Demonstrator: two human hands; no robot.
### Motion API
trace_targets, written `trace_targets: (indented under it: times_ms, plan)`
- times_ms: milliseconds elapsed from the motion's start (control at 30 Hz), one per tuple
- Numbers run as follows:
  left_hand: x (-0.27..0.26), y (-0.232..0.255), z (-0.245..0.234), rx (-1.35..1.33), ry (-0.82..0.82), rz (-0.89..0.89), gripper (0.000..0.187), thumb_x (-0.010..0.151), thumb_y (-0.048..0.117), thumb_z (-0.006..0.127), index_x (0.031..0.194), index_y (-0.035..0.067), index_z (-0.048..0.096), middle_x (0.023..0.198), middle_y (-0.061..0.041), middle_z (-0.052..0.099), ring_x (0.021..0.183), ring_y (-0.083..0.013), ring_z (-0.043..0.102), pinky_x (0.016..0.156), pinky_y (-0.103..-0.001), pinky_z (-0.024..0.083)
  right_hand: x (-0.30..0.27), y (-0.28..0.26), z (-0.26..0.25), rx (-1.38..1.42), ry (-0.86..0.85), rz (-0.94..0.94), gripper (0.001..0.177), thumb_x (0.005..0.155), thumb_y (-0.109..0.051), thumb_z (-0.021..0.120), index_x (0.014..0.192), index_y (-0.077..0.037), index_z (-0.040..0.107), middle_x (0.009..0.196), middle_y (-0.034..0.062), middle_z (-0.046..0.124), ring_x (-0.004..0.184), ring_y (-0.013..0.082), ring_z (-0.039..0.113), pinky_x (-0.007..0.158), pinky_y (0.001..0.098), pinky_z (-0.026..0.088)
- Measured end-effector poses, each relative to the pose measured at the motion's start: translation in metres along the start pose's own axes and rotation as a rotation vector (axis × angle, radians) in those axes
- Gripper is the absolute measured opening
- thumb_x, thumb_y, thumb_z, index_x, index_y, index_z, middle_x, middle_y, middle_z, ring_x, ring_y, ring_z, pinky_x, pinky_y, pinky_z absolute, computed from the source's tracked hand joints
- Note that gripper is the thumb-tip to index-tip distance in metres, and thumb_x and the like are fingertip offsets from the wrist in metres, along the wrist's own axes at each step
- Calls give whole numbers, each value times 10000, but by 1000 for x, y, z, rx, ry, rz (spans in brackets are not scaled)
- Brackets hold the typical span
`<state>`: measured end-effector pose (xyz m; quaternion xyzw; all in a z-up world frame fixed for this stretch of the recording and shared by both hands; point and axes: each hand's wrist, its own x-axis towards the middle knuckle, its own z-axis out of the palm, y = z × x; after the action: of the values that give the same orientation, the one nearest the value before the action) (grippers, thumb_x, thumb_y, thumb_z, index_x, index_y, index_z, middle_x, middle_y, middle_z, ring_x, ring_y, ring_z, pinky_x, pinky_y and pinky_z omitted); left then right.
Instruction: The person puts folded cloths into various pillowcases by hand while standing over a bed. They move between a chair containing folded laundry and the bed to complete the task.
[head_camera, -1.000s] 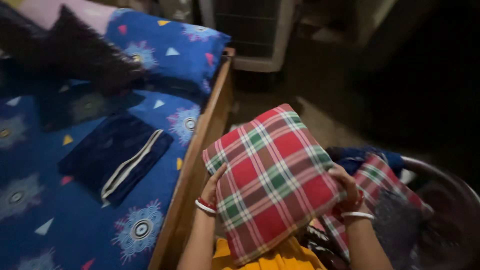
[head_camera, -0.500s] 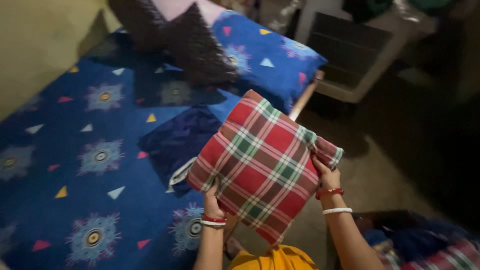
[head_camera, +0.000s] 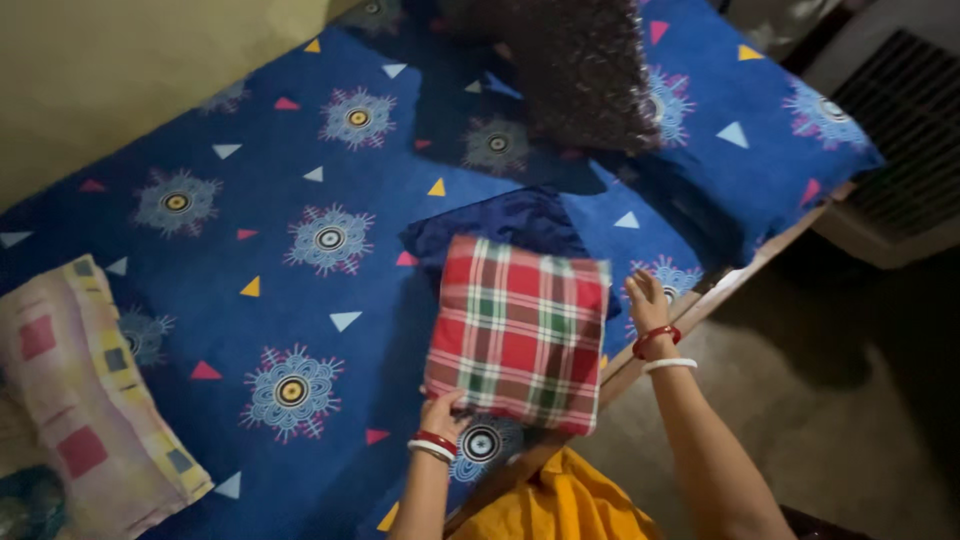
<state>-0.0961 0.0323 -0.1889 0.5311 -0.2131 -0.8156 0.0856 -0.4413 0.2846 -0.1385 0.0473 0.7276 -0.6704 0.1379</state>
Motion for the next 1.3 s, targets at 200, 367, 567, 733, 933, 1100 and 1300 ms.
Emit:
trace_targets:
  times_ms: [200, 367, 567, 733, 933, 1100, 1300]
  plan:
    - [-32, 6, 27, 669, 594, 1024, 765, 714, 139, 784, 1417, 48, 496, 1469, -260, 461, 1376, -456, 425, 1160, -559, 335, -64, 18, 45, -570, -114, -682, 502, 923, -60, 636, 1418, -43, 559, 1410, 202, 601, 1303, 397, 582, 1112, 457, 463]
    - [-52, 19, 112, 1283, 204, 1366, 623, 937, 302, 684, 1500, 115, 492, 1621, -223, 363, 1526, -453, 294, 1254, -567, 239, -126, 29, 93, -1124, -461, -879, 712, 876, -254, 616, 1522, -56, 388, 1597, 185, 386, 1488, 367, 339, 1216, 513, 262]
    - [-37, 2, 121, 1812, -37, 1110, 838, 924, 563, 589, 1594, 165, 283, 1661, -194, 180, 1518, -439, 145, 1198, -615, 73, -107, 29, 110, -1297, -482, -722, 896, 907, -542, 543, 1588, -51, 229, 1655, 205, 207, 1542, 355, 162, 1237, 526, 118]
    - [-26, 1, 122, 1849, -45, 1026, 894, 909, 603, 589, 1607, 181, 226, 1674, -169, 144, 1526, -424, 118, 1202, -608, 64, -81, 9, 130, -1447, -527, -583, 1118, 838, -729, 529, 1582, 20, 160, 1653, 233, 165, 1552, 359, 111, 1242, 489, 77]
    - [-29, 15, 126, 1873, -67, 1082, 938, 904, 621, 611, 1618, 171, 203, 1683, -165, 119, 1525, -436, 102, 1195, -606, 58, -20, -19, 149, -1537, -643, -295, 1285, 795, -888, 493, 1591, 52, 127, 1674, 217, 154, 1565, 328, 87, 1264, 437, 44]
    - [-52, 43, 124, 1861, 11, 888, 1148, 763, 747, 691, 1599, 158, 170, 1657, -180, 73, 1513, -444, 69, 1193, -642, 52, -10, 5, 114, -1263, -557, -509, 1053, 865, -748, 500, 1584, -31, 222, 1647, 189, 258, 1553, 333, 172, 1244, 493, 81]
    - [-34, 57, 71, 1236, 525, 524, 1081, 708, 702, 735, 1510, 51, 419, 1362, -222, 611, 1240, -405, 610, 1043, -530, 484, -31, 77, 21, -492, 38, -153, 790, 879, -523, 727, 1384, 56, 545, 1303, 217, 644, 1185, 330, 623, 1040, 433, 494]
